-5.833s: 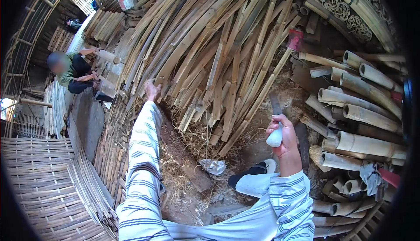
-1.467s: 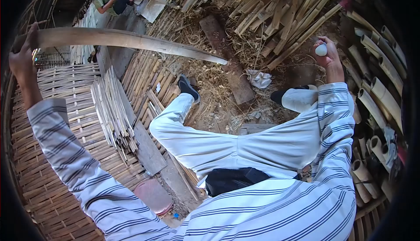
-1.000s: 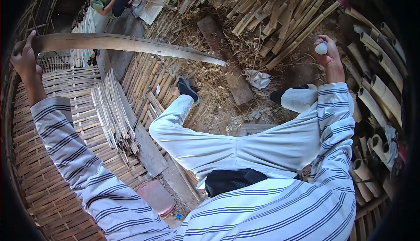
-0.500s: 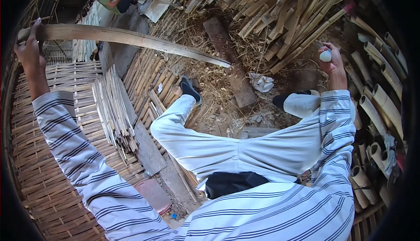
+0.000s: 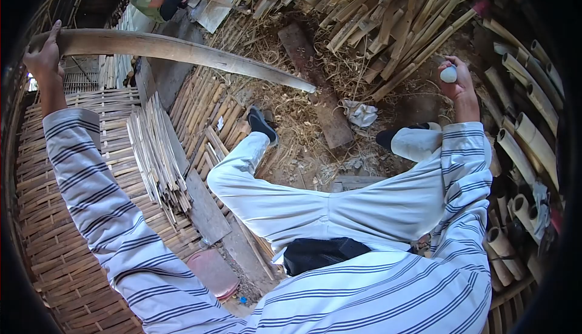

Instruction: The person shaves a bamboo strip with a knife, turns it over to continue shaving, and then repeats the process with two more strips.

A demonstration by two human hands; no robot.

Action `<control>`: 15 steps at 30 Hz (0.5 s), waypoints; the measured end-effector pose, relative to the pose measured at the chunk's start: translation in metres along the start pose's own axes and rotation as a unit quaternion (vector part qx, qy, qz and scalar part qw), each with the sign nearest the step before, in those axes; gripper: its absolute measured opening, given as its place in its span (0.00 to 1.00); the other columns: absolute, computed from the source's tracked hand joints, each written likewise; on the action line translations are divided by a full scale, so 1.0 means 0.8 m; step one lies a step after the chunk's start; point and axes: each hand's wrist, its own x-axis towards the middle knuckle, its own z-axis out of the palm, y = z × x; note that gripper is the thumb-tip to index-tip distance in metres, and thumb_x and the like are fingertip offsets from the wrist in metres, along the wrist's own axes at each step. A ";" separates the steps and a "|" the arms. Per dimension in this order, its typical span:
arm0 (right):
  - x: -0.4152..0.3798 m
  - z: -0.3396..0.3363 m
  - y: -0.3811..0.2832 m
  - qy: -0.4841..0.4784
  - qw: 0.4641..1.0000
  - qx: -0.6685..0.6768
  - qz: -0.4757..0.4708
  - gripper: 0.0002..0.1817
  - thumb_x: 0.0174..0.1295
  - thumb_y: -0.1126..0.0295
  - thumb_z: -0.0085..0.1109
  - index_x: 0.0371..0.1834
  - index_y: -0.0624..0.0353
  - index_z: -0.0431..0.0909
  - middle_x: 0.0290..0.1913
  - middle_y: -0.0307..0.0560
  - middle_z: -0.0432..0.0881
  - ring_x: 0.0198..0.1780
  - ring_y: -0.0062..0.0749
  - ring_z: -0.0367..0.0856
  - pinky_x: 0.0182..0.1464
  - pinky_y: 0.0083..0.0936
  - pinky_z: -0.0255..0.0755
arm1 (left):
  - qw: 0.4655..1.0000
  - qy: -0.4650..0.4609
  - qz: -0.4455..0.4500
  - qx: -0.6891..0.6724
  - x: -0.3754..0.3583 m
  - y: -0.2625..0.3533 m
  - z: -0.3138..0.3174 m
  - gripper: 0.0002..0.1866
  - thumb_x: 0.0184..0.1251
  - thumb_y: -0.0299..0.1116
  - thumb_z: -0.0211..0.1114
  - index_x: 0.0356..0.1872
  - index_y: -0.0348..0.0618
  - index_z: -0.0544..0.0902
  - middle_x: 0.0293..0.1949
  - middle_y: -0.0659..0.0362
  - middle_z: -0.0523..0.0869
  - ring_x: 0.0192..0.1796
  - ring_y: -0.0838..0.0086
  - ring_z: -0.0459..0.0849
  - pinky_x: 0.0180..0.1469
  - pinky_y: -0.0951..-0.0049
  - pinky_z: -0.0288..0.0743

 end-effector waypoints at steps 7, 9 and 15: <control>-0.004 0.003 0.001 -0.008 1.000 0.000 0.006 0.09 0.64 0.74 0.52 0.25 0.58 0.68 0.19 0.37 0.73 0.20 0.22 0.74 0.26 0.19 0.78 | 0.997 0.015 0.018 0.072 -0.002 0.020 0.006 0.54 0.37 0.45 0.86 0.63 0.25 0.64 0.61 0.41 0.73 0.61 0.57 0.75 0.65 0.63 0.69; -0.005 0.003 0.002 -0.007 1.000 0.000 0.005 0.09 0.64 0.74 0.52 0.25 0.58 0.68 0.19 0.37 0.73 0.20 0.22 0.74 0.26 0.19 0.78 | 0.995 0.032 0.042 0.087 -0.010 0.031 0.009 0.50 0.39 0.44 0.85 0.60 0.24 0.67 0.58 0.42 0.75 0.59 0.58 0.77 0.63 0.63 0.71; -0.001 0.001 0.001 -0.008 1.000 -0.001 -0.011 0.06 0.63 0.77 0.51 0.31 0.58 0.65 0.21 0.37 0.72 0.21 0.22 0.74 0.26 0.19 0.76 | 0.998 0.010 0.058 -0.004 -0.011 0.038 0.014 0.43 0.42 0.42 0.83 0.55 0.23 0.73 0.55 0.44 0.79 0.55 0.62 0.80 0.61 0.64 0.73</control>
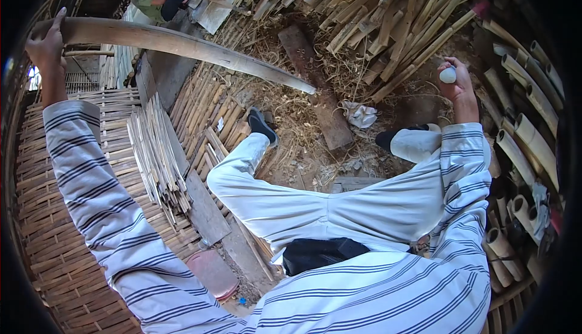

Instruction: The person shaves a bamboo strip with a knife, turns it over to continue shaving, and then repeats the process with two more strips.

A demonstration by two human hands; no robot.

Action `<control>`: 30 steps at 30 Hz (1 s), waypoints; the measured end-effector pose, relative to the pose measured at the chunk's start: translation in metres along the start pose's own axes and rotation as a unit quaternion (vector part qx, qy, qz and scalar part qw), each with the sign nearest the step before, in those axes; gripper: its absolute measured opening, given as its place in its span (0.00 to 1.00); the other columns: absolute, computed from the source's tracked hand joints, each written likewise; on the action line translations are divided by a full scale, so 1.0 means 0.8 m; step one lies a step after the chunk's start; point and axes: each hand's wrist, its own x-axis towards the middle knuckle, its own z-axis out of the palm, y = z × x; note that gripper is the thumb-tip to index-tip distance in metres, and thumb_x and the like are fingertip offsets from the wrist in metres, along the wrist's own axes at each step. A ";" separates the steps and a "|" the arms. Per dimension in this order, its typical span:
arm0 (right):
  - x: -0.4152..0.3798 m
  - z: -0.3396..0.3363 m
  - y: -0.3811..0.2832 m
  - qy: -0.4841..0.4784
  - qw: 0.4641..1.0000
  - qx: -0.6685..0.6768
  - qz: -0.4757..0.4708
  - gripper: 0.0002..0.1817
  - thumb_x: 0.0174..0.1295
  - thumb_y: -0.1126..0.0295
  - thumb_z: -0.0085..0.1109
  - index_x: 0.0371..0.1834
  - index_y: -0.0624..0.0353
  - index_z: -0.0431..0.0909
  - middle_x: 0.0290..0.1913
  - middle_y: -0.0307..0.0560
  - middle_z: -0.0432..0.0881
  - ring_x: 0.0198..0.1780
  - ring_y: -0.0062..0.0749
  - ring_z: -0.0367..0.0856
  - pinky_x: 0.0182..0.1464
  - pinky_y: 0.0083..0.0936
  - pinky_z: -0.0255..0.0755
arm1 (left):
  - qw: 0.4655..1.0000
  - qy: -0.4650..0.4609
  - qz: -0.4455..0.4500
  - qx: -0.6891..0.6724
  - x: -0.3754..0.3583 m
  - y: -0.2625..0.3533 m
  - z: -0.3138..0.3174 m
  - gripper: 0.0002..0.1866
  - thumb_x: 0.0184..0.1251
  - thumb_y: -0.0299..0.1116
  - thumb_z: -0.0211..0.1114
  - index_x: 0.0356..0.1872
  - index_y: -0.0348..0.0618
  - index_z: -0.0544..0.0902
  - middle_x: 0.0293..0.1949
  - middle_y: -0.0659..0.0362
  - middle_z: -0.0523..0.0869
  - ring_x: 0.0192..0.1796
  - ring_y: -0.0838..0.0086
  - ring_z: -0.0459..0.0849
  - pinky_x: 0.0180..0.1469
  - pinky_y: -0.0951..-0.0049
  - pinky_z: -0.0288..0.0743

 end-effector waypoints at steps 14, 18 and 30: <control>0.009 -0.008 -0.003 -0.006 1.000 -0.012 0.009 0.06 0.64 0.76 0.51 0.29 0.58 0.67 0.21 0.38 0.72 0.21 0.22 0.73 0.25 0.19 0.76 | 0.995 0.037 0.030 -0.085 -0.048 0.072 -0.008 0.41 0.46 0.32 0.81 0.57 0.27 0.65 0.50 0.47 0.77 0.52 0.67 0.78 0.56 0.72 0.73; 0.012 -0.011 0.000 -0.031 0.999 -0.035 -0.005 0.06 0.67 0.74 0.51 0.32 0.58 0.67 0.20 0.37 0.72 0.21 0.22 0.73 0.26 0.18 0.77 | 0.988 0.050 0.013 -0.143 -0.046 0.068 -0.004 0.41 0.45 0.31 0.80 0.57 0.28 0.64 0.51 0.47 0.77 0.51 0.67 0.79 0.55 0.72 0.73; -0.014 0.019 0.022 -0.031 0.989 -0.145 -0.023 0.04 0.67 0.74 0.54 0.34 0.57 0.70 0.20 0.36 0.75 0.20 0.20 0.75 0.23 0.19 0.76 | 0.860 -0.137 -0.085 -0.484 -0.057 0.066 -0.039 0.26 0.51 0.19 0.65 0.53 0.35 0.67 0.62 0.33 0.70 0.65 0.49 0.72 0.67 0.39 0.63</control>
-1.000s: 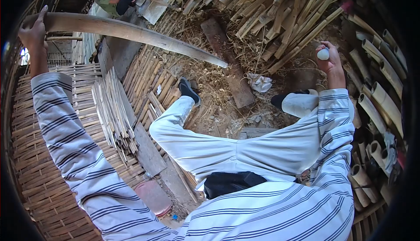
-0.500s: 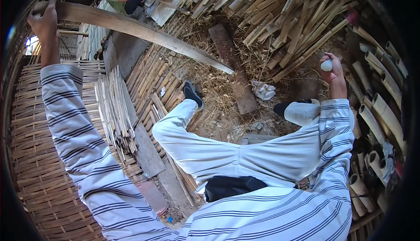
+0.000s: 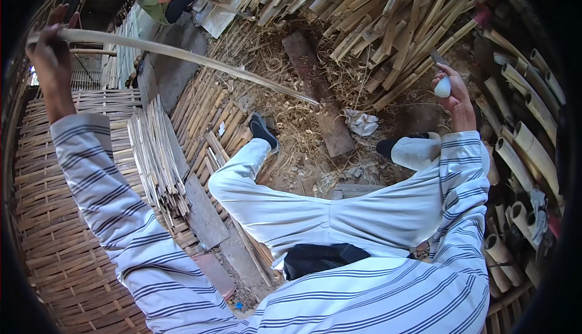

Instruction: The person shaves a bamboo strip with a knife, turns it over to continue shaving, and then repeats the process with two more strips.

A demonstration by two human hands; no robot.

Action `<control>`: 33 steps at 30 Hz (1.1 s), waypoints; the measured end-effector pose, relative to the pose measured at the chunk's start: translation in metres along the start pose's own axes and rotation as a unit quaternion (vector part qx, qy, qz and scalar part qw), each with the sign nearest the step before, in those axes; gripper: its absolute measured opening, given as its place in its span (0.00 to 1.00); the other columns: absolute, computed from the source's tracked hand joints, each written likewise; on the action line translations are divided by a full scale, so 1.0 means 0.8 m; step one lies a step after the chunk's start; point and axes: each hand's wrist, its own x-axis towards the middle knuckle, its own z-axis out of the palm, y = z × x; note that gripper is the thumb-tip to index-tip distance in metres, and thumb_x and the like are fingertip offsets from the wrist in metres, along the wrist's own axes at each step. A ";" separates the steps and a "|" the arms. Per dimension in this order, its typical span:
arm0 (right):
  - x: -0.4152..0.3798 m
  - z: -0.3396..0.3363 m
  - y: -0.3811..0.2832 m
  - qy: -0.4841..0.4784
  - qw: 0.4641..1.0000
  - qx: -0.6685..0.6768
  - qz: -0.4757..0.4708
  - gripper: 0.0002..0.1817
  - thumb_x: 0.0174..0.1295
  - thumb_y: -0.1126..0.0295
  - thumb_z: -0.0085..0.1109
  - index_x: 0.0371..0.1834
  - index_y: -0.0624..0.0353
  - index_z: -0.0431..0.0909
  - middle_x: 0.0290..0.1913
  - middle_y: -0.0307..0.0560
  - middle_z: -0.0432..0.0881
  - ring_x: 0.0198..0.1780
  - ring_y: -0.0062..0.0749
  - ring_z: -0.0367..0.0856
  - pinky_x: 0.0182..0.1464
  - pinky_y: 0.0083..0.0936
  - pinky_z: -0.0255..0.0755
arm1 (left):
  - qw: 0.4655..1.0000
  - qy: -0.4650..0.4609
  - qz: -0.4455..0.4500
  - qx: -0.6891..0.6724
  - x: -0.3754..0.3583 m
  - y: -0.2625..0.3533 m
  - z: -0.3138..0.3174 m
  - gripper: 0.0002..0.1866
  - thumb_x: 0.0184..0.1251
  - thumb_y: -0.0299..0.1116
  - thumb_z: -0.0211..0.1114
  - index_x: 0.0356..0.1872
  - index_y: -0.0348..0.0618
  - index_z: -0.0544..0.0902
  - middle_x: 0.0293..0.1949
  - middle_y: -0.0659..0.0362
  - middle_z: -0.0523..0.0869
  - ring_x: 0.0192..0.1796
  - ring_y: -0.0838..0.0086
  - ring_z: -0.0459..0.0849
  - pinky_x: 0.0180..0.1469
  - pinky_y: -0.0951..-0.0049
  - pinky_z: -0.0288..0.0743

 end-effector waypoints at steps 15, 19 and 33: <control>0.006 0.000 -0.001 0.036 0.999 0.015 0.022 0.06 0.64 0.75 0.56 0.31 0.57 0.69 0.20 0.35 0.74 0.20 0.19 0.75 0.23 0.19 0.77 | 0.989 -0.082 -0.095 -0.082 -0.072 0.005 -0.086 0.31 0.59 0.33 0.57 0.67 0.42 0.67 0.68 0.41 0.66 0.72 0.46 0.61 0.75 0.39 0.45; 0.007 -0.005 0.001 0.033 0.998 0.042 0.033 0.06 0.64 0.75 0.56 0.32 0.57 0.69 0.19 0.35 0.75 0.20 0.19 0.75 0.23 0.19 0.77 | 0.983 -0.120 -0.100 -0.098 -0.083 0.000 -0.070 0.33 0.59 0.39 0.57 0.66 0.36 0.68 0.69 0.40 0.65 0.72 0.46 0.62 0.75 0.47 0.46; 0.010 -0.008 -0.004 0.033 0.999 0.023 0.032 0.07 0.64 0.73 0.56 0.28 0.56 0.70 0.19 0.35 0.74 0.19 0.20 0.75 0.25 0.19 0.78 | 0.976 0.068 -0.155 0.136 -0.208 -0.082 -0.012 0.32 0.64 0.21 0.64 0.64 0.46 0.56 0.54 0.49 0.79 0.50 0.66 0.81 0.57 0.61 0.74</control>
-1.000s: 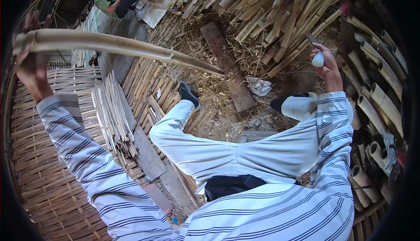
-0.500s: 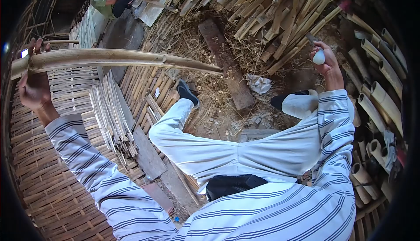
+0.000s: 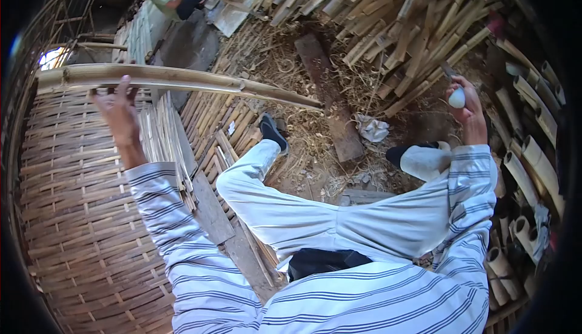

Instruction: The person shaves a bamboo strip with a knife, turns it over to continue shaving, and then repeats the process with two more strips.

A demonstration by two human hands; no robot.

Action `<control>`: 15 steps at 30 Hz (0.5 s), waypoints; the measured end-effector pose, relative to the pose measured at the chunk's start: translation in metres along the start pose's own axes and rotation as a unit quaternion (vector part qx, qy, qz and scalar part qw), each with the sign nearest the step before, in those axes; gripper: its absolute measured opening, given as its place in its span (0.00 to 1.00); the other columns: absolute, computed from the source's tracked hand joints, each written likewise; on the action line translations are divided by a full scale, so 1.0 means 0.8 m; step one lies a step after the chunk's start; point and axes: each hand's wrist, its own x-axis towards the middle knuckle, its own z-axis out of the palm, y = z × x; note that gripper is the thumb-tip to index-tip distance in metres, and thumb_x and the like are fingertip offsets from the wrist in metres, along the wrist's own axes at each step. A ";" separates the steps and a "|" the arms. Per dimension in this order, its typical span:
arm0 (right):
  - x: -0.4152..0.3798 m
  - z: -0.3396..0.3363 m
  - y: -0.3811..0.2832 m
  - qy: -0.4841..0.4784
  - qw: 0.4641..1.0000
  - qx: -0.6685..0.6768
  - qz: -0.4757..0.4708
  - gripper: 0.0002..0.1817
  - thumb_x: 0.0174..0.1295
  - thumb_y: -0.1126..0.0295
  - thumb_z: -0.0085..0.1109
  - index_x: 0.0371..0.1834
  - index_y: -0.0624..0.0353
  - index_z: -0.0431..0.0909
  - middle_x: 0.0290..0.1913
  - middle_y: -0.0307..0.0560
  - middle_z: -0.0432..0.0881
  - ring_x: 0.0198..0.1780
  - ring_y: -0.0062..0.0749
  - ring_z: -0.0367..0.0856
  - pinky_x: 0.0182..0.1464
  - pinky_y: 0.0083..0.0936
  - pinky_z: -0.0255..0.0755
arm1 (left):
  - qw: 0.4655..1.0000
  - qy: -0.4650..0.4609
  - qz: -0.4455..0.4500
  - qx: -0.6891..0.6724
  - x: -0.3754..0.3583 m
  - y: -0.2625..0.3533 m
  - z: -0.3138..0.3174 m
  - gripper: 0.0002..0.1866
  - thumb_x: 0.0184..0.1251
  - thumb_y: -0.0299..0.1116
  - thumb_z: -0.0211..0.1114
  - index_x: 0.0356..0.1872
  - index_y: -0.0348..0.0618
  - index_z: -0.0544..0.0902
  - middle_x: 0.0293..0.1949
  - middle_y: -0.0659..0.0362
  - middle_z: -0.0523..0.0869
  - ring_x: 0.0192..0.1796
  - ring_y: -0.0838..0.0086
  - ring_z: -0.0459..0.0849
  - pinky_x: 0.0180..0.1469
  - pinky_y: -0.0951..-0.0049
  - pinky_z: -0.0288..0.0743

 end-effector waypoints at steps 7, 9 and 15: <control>0.009 -0.009 0.000 -0.033 0.999 0.028 0.017 0.07 0.64 0.76 0.55 0.35 0.56 0.66 0.19 0.35 0.73 0.18 0.19 0.74 0.23 0.20 0.80 | 0.995 0.091 0.032 -0.013 -0.006 -0.024 0.013 0.39 0.61 0.15 0.65 0.69 0.40 0.54 0.58 0.47 0.73 0.54 0.66 0.77 0.56 0.68 0.74; 0.018 -0.016 0.000 -0.025 1.000 0.012 0.015 0.07 0.64 0.76 0.55 0.34 0.55 0.66 0.19 0.35 0.73 0.18 0.19 0.74 0.23 0.20 0.80 | 0.996 0.071 0.035 -0.033 -0.002 -0.025 0.011 0.38 0.61 0.13 0.62 0.69 0.42 0.54 0.58 0.45 0.73 0.56 0.64 0.78 0.59 0.66 0.76; 0.019 -0.014 0.001 -0.013 1.000 0.020 0.008 0.07 0.63 0.76 0.56 0.33 0.56 0.67 0.20 0.36 0.73 0.19 0.20 0.74 0.23 0.20 0.79 | 0.996 0.013 0.038 -0.080 0.006 -0.032 0.019 0.33 0.64 0.12 0.56 0.67 0.47 0.57 0.54 0.39 0.78 0.55 0.52 0.83 0.56 0.60 0.81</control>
